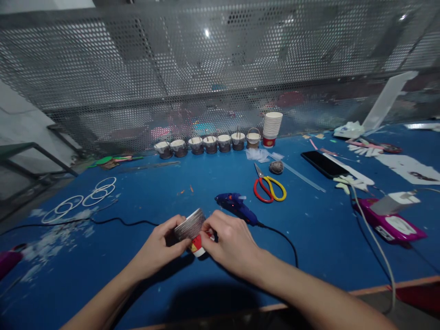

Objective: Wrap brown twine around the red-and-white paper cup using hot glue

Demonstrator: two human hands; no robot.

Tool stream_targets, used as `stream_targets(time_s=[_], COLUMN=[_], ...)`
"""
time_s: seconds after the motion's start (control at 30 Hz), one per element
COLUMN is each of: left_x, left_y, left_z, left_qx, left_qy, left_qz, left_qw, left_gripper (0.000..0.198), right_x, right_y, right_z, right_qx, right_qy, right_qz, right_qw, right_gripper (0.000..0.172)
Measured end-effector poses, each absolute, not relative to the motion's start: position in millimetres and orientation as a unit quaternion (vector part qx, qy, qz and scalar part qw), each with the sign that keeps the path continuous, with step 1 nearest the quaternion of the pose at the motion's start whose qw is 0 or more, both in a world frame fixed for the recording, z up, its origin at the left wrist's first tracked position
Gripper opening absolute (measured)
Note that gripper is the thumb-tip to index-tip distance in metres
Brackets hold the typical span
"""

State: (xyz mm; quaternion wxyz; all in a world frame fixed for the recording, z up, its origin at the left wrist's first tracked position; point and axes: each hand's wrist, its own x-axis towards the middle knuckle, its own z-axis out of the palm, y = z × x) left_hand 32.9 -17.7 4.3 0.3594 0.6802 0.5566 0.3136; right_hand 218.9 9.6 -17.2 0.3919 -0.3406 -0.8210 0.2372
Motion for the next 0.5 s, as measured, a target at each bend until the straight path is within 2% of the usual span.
stream_targets(time_s=[0.5], left_x=[35.0], left_y=[-18.2], left_z=[6.9], left_qx=[0.703], left_qy=[0.570], left_qz=[0.304], left_qw=[0.296], left_gripper=[0.008], right_x=[217.2], right_y=[10.0], right_z=[-17.6], right_qx=[-0.344], right_qy=[-0.801], right_qz=[0.291], right_qw=[0.394], right_gripper=[0.010])
